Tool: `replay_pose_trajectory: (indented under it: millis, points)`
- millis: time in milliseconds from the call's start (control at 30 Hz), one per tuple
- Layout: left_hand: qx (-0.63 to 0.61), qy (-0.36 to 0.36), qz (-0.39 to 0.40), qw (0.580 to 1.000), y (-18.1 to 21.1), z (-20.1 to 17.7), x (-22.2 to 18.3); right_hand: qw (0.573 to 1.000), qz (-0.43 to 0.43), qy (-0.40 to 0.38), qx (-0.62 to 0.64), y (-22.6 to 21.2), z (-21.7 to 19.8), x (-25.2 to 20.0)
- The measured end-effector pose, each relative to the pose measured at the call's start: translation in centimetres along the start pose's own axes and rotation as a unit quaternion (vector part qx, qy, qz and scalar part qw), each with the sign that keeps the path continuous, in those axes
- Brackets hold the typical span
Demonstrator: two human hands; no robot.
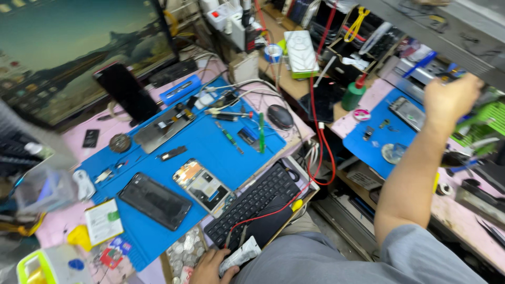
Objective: The person assembles a mobile phone by placing a circuit board and battery into the phone frame and connecting internal ribbon cables by hand.
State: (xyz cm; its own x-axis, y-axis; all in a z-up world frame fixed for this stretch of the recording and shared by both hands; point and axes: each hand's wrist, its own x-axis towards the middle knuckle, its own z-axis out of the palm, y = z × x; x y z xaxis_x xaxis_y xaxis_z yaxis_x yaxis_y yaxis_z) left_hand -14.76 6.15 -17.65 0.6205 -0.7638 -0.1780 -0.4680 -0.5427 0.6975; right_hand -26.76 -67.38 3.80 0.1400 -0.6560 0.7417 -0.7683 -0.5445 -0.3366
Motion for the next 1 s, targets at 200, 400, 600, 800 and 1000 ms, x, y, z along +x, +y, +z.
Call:
replay_pose_trajectory:
  millis: [200, 400, 600, 800, 1000]
  points:
    - [-0.006, -0.041, -0.068, 0.997, 4.7, -3.6, -0.6, 0.998, 0.019, -0.047, 0.045, -0.9, -1.7, -0.3]
    - [-0.013, -0.022, -0.072, 0.997, 7.2, -5.3, -0.9, 0.988, -0.136, 0.034, 0.06, -7.2, -5.8, -3.7]
    - [-0.024, 0.029, -0.048, 0.998, 8.5, -5.9, -1.6, 0.908, -0.169, -0.135, 0.358, -21.2, -9.4, -15.0]
    - [-0.031, 0.049, -0.021, 0.998, 10.4, -7.8, -2.3, 0.747, -0.372, -0.369, 0.408, -31.3, -10.7, -22.9]
    - [-0.06, 0.143, 0.013, 0.988, 13.1, -14.1, -2.1, 0.664, -0.379, -0.462, 0.45, -37.2, -8.7, -26.3]
